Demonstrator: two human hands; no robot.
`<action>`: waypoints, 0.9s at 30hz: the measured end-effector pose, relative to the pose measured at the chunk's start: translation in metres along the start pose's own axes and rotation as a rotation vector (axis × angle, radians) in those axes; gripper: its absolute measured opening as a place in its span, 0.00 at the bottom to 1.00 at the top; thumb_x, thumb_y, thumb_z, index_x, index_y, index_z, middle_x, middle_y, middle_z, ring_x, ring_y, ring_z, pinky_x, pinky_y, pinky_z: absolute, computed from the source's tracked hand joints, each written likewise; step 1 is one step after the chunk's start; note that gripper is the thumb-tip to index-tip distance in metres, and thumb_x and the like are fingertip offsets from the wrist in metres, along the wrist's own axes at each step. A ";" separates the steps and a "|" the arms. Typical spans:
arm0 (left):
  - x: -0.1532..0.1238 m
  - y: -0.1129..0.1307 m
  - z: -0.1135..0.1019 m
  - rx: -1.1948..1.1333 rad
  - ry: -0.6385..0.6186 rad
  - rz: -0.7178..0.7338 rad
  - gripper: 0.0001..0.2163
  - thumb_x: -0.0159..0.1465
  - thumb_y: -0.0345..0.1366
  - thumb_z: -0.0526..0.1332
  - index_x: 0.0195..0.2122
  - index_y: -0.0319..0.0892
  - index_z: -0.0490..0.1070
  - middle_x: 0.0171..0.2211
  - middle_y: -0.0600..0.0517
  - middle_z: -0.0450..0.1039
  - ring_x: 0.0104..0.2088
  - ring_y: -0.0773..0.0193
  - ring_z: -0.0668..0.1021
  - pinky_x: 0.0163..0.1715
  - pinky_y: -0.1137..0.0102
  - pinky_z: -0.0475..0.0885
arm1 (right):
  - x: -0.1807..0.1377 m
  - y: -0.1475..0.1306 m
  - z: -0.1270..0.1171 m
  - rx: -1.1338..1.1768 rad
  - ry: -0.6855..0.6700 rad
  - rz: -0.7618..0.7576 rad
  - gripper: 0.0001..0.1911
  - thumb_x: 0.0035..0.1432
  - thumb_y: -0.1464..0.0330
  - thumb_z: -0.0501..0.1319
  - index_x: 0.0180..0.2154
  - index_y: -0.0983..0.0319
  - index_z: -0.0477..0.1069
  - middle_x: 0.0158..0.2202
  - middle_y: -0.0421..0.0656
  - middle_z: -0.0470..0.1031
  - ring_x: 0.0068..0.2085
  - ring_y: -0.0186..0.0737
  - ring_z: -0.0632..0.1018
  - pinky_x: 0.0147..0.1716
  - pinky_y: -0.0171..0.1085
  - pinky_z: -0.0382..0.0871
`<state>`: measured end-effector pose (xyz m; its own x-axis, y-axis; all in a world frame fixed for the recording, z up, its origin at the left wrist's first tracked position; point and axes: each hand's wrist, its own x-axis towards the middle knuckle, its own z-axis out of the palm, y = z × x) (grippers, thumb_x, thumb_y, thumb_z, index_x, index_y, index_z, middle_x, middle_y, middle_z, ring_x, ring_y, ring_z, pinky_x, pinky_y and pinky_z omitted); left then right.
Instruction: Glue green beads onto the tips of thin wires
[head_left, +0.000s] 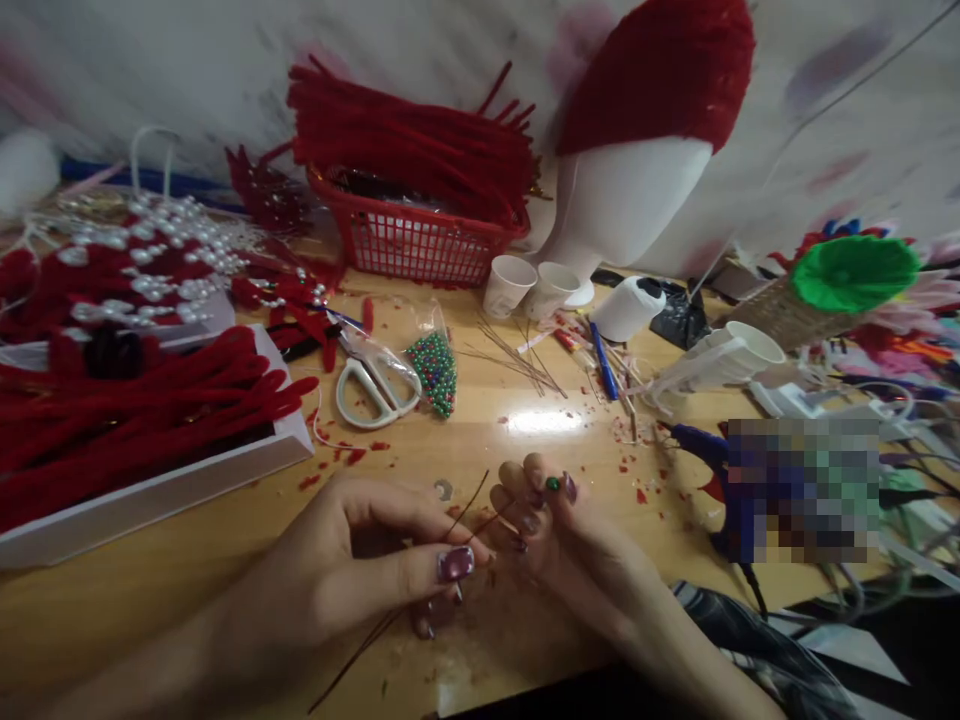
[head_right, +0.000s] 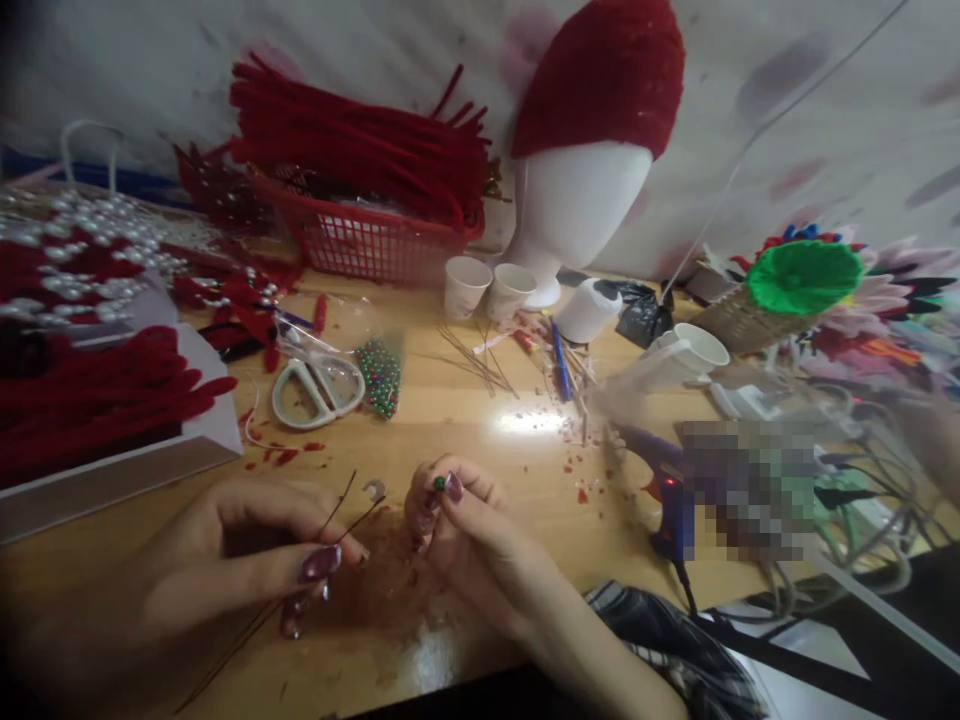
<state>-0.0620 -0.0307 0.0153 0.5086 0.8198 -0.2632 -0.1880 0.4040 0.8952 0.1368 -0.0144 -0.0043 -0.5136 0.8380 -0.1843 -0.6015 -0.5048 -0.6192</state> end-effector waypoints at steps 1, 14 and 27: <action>0.000 0.000 0.001 -0.023 -0.016 -0.036 0.06 0.57 0.41 0.67 0.31 0.47 0.81 0.23 0.54 0.75 0.24 0.70 0.74 0.22 0.78 0.72 | 0.000 0.000 -0.001 -0.020 -0.017 -0.012 0.07 0.52 0.64 0.69 0.30 0.59 0.73 0.26 0.35 0.62 0.26 0.28 0.64 0.28 0.28 0.61; -0.006 0.004 0.005 -0.081 -0.103 -0.197 0.07 0.54 0.40 0.68 0.29 0.43 0.81 0.22 0.54 0.74 0.21 0.72 0.73 0.21 0.79 0.69 | -0.017 -0.019 -0.006 -1.064 -0.062 -0.662 0.06 0.59 0.69 0.63 0.39 0.57 0.78 0.29 0.41 0.72 0.32 0.37 0.71 0.32 0.39 0.66; -0.007 0.005 0.006 -0.122 -0.099 -0.257 0.05 0.52 0.39 0.68 0.27 0.43 0.80 0.22 0.54 0.74 0.21 0.72 0.72 0.21 0.79 0.70 | -0.022 -0.031 -0.003 -1.284 -0.218 -0.860 0.10 0.59 0.77 0.61 0.42 0.64 0.76 0.31 0.44 0.72 0.32 0.38 0.73 0.31 0.42 0.68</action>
<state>-0.0613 -0.0370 0.0235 0.6307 0.6434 -0.4338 -0.1395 0.6440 0.7522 0.1687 -0.0167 0.0162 -0.4460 0.6689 0.5947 0.0979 0.6969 -0.7104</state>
